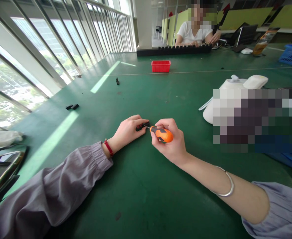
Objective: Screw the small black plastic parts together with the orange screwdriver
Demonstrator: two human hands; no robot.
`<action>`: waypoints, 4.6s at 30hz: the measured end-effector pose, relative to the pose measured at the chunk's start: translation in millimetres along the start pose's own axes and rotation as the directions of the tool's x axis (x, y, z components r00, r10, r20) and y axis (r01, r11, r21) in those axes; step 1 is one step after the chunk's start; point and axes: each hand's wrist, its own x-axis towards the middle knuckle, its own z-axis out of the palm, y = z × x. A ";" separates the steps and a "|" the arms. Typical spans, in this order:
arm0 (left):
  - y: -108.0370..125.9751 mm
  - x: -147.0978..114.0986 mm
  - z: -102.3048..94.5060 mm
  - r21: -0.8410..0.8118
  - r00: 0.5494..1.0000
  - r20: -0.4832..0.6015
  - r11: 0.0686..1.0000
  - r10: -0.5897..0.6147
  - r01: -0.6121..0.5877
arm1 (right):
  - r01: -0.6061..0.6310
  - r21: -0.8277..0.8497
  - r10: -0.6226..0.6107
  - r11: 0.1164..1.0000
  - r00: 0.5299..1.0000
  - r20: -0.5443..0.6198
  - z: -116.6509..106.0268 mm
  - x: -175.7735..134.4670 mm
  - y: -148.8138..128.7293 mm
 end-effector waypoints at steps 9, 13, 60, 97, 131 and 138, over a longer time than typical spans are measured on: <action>-4.5 0.0 -0.4 -0.001 0.999 0.047 1.000 0.025 -0.024 | -0.017 0.026 0.016 1.000 0.999 0.032 -0.8 2.1 -1.8; -8.0 -0.3 -0.3 0.006 0.997 0.054 0.998 0.057 -0.057 | 0.004 0.047 -0.005 0.999 1.000 0.011 -0.5 1.5 1.6; -10.4 0.0 4.2 0.071 0.997 -0.069 0.997 -0.019 0.024 | -0.127 -0.022 0.129 0.992 0.987 0.091 -3.5 1.4 4.7; -12.6 1.5 4.3 0.016 0.998 -0.062 1.000 -0.003 0.004 | -0.190 0.061 0.180 0.980 0.974 0.141 -2.2 3.8 4.9; -14.6 5.1 1.3 -0.132 0.999 0.015 0.990 -0.052 0.054 | -0.212 0.061 0.201 0.975 0.968 0.149 -1.9 3.5 4.5; -12.0 3.1 0.9 -0.103 0.998 -0.027 0.993 -0.064 0.060 | -0.209 0.066 0.197 0.976 0.969 0.150 -2.0 2.8 5.7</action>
